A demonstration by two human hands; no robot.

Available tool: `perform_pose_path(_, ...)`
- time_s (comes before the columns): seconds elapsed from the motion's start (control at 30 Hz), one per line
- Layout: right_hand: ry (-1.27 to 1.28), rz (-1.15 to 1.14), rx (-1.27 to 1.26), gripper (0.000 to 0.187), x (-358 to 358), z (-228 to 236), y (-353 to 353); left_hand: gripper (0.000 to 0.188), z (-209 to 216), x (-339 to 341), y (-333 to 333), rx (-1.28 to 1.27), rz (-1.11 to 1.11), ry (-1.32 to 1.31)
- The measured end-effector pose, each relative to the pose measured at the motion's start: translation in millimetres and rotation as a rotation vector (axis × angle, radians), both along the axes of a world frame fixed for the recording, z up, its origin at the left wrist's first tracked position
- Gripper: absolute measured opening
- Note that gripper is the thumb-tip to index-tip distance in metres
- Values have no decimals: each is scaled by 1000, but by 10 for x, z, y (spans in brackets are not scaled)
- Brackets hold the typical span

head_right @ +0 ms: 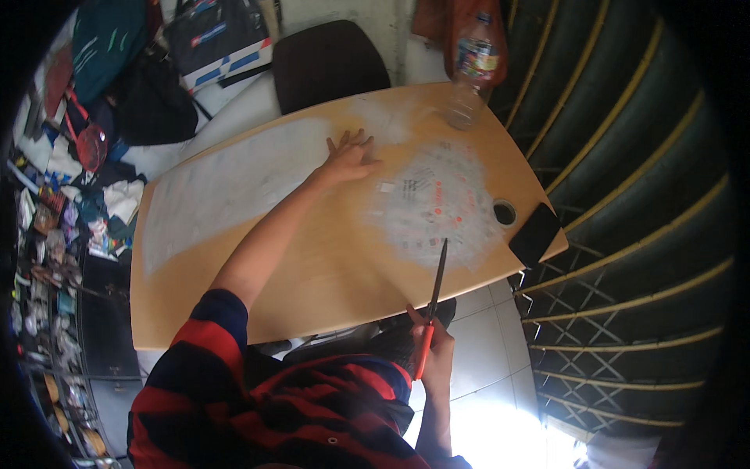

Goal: The person uses red-handled scissors to cut a large transparent plastic sheet into smaller rectangular pieces on a wooden table. The person repeatedly positions the sheet, cuts along straight lines, and separates the cut pieces, which accumulate on the table surface.

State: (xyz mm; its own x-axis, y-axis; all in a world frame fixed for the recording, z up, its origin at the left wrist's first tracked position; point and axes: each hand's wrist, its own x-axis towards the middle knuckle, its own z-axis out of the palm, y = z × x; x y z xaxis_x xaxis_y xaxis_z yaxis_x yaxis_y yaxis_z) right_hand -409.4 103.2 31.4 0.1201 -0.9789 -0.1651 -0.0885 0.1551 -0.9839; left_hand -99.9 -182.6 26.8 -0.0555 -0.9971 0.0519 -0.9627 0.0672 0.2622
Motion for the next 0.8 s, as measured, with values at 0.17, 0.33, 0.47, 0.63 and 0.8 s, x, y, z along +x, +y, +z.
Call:
perform_pose_path(0.17,-24,53,-10,35,63,13,5,82,-89,403,445,-137,130,45)
perform_pose_path(0.33,20,81,-50,35,121,33,31,84,-30,955,1424,-179,295,-75)
perform_pose_path(0.47,23,154,-46,38,295,56,1,70,-277,1452,1757,-182,265,28)
perform_pose_path(0.63,-50,216,-63,42,508,18,-33,38,-361,1512,1699,-414,202,17)
perform_pose_path(0.8,-19,241,-47,45,596,75,23,20,-295,1631,1672,-579,341,157)
